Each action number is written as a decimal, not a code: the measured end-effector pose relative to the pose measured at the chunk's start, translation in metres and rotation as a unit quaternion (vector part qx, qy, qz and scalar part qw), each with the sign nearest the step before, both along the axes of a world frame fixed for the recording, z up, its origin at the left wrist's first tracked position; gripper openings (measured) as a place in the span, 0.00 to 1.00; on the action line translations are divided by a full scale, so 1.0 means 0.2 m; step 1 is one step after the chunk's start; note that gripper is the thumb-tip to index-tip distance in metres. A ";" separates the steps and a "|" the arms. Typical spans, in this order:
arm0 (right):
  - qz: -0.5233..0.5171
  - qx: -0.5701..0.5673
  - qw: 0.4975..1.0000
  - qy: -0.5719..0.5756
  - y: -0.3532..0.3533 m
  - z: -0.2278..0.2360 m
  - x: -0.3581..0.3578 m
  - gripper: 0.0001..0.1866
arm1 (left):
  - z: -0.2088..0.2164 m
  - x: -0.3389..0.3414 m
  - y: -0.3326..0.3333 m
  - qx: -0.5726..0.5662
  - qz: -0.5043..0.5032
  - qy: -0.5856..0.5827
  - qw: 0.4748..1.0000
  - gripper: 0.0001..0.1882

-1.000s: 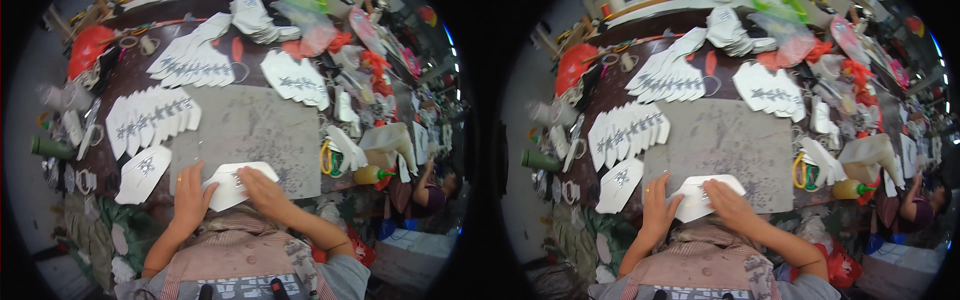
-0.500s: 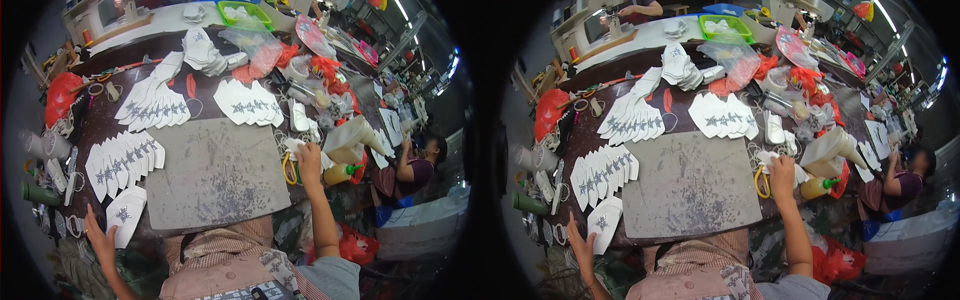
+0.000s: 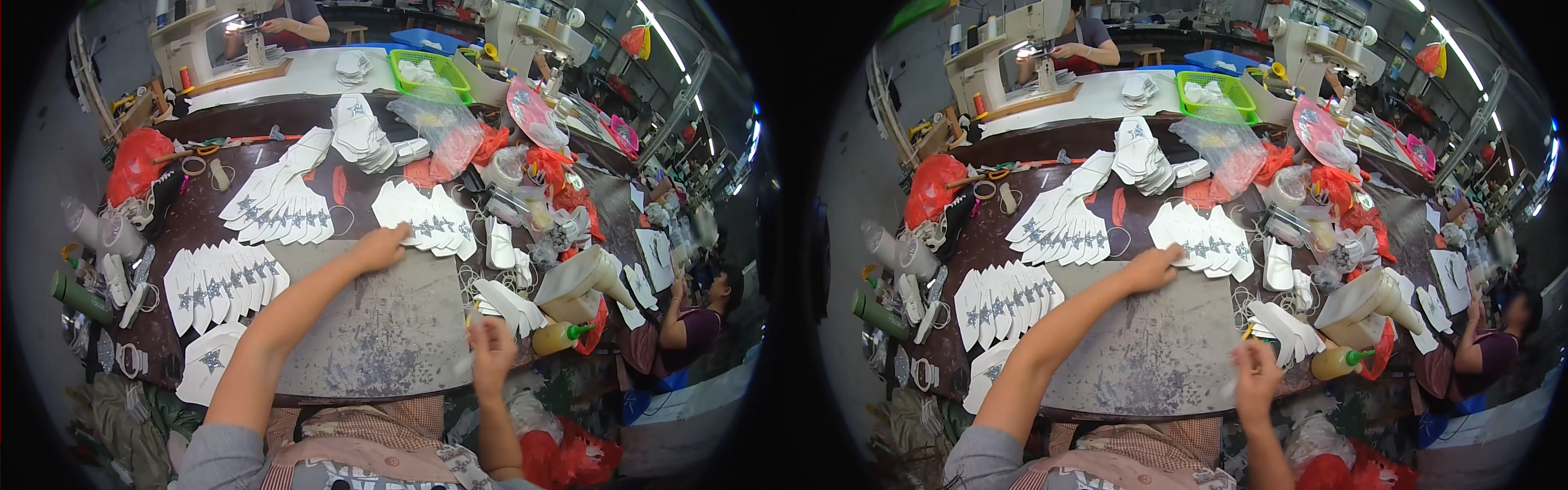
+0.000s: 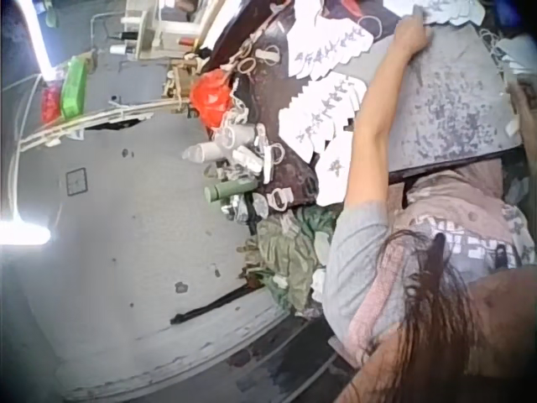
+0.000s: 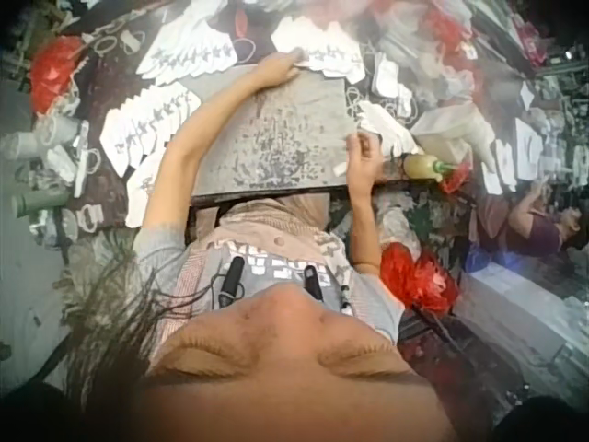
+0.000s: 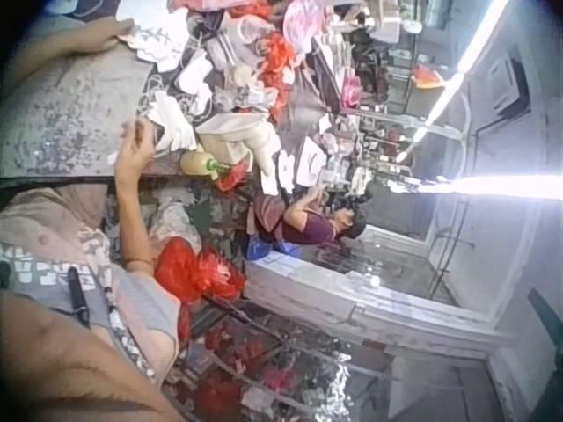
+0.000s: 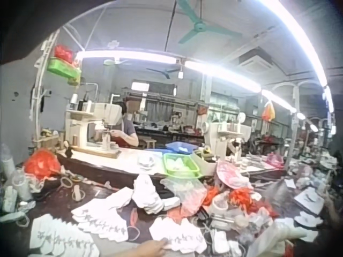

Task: The person places silver star-shaped sequins onto white fabric pieces, pressing them into place by hand. They handle the fabric pieces one at a time, arranging the stars in a specific pattern before moving to the next piece.

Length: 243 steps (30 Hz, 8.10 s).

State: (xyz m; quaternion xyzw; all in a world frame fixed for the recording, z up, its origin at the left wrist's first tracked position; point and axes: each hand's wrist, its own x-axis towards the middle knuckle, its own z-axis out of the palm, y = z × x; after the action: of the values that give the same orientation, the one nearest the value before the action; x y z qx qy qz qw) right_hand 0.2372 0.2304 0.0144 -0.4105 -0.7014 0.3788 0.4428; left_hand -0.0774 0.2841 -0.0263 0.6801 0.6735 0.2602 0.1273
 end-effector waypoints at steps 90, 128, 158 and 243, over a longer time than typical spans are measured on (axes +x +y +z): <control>0.230 -0.358 0.898 -0.114 -0.28 -0.06 -0.09 0.05 | -0.01 0.70 -1.32 -0.024 0.001 0.150 0.988 0.54; 0.137 -0.185 0.972 0.035 -0.35 -0.25 -0.33 0.05 | -0.02 -0.31 -2.18 0.040 0.622 -0.005 0.782 0.32; 0.347 0.351 0.851 -0.178 -0.01 0.02 -0.45 0.13 | 0.09 0.45 -1.56 0.287 0.116 0.087 0.947 0.30; 0.250 -0.259 0.908 -0.215 -0.15 -0.07 -0.34 0.16 | 0.08 0.58 -1.42 -0.074 0.145 0.140 0.977 0.54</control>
State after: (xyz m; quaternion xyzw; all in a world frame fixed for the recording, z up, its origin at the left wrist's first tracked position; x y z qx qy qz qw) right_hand 0.1685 0.2009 -0.0006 -0.3938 -0.7362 0.5482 0.0499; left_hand 0.0382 -0.0009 -0.0112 0.5937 0.7935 0.1270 0.0426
